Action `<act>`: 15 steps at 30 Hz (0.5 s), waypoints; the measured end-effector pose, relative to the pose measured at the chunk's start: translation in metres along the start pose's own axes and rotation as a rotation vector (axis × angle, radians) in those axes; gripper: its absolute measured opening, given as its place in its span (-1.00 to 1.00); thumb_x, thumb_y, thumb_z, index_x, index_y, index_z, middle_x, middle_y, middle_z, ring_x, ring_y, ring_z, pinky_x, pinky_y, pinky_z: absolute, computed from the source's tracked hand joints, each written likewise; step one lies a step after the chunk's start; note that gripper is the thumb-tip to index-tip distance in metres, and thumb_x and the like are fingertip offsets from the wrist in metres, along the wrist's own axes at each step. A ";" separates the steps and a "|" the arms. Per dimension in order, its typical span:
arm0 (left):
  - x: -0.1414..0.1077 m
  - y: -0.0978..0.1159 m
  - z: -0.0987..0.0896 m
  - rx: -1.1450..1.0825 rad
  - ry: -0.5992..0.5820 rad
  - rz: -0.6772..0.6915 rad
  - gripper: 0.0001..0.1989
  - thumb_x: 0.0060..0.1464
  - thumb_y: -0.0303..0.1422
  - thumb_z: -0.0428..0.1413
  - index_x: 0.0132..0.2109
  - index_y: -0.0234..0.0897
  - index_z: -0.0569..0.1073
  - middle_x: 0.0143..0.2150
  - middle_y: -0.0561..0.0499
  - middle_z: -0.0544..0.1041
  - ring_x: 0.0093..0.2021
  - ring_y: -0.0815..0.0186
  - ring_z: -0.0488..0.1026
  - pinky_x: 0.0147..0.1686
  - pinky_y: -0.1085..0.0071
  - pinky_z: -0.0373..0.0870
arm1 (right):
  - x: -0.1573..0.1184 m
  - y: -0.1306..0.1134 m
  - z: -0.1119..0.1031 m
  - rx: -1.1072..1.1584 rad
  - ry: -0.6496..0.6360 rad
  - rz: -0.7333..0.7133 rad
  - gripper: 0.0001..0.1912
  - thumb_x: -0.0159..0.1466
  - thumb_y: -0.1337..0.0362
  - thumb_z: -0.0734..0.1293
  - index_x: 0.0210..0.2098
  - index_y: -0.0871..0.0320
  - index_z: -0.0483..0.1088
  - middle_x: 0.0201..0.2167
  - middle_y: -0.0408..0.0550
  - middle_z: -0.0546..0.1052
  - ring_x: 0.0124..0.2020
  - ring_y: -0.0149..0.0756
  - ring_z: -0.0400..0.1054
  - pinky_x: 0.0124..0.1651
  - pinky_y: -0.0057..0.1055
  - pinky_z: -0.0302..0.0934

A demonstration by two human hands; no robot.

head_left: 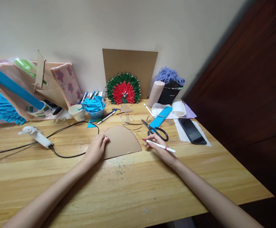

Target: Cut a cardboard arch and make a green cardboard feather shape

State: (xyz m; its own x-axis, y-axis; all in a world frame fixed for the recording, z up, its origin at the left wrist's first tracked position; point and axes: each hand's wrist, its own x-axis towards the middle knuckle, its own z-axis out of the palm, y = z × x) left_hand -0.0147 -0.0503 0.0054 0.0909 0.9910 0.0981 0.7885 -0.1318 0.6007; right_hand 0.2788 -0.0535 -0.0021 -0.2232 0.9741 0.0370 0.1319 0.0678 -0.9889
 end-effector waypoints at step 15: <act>-0.001 0.012 0.004 0.362 -0.056 -0.032 -0.74 0.22 -0.34 -0.29 -0.23 -0.28 0.25 -0.25 -0.14 0.41 -0.24 0.18 0.37 -0.31 0.32 0.24 | 0.009 0.003 0.017 -0.303 0.046 0.000 -0.92 0.09 0.34 0.22 -0.52 0.13 0.20 -0.58 -0.20 0.38 -0.50 -0.38 0.25 -0.44 -0.49 0.08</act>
State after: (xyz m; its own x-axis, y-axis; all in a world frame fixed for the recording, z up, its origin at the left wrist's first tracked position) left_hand -0.0028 -0.0526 0.0094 0.0883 0.9955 0.0344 0.9546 -0.0945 0.2824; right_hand 0.2604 -0.0485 -0.0071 -0.1806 0.9823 0.0505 0.4158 0.1228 -0.9011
